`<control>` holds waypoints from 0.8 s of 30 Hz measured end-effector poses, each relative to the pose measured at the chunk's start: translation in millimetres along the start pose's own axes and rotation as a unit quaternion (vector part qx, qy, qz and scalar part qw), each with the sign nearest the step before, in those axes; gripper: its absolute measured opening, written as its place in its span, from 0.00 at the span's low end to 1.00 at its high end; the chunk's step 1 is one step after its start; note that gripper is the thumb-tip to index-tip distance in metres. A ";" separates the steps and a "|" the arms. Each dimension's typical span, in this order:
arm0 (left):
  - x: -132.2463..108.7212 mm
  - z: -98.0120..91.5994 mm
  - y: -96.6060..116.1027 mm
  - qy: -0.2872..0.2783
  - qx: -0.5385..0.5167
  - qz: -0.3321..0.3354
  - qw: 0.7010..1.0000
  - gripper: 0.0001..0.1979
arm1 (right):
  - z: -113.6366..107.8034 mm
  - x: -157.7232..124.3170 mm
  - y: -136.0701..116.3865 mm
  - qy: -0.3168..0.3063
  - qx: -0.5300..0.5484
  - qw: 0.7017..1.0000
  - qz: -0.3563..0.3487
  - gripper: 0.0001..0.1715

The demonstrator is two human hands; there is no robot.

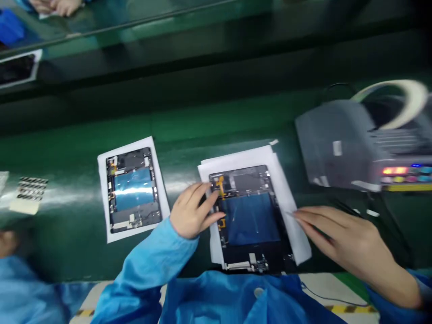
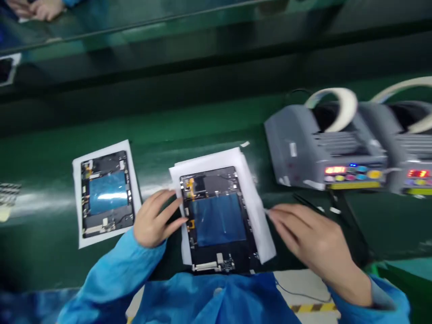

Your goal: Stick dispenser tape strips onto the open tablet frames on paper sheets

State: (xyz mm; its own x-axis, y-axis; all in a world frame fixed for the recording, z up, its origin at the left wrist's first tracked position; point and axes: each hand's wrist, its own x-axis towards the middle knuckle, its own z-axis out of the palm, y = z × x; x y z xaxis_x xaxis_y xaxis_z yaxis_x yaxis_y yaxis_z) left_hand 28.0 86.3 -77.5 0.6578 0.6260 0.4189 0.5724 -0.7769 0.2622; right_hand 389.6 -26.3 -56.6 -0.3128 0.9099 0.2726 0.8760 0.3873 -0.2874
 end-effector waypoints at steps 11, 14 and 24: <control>9.6 32.5 -12.8 -0.049 0.041 0.033 0.997 0.29 | 73.9 158.3 -60.2 0.068 -0.121 0.980 -0.142 0.12; 10.1 33.0 -12.0 -0.055 0.036 0.029 0.997 0.29 | 74.9 154.4 -61.7 0.058 -0.130 0.977 -0.159 0.13; 10.4 33.9 -9.4 -0.051 0.005 0.013 0.999 0.27 | 77.7 146.0 -60.5 0.014 -0.145 0.973 -0.178 0.15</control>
State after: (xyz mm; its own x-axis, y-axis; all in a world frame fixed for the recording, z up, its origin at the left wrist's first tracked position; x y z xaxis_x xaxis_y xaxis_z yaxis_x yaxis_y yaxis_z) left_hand 46.1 102.3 -105.1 0.7184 0.6098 0.3347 0.5595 -0.7924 0.2430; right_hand 262.4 94.6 -70.7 -0.6085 0.7199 0.3338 0.7822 0.6150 0.0995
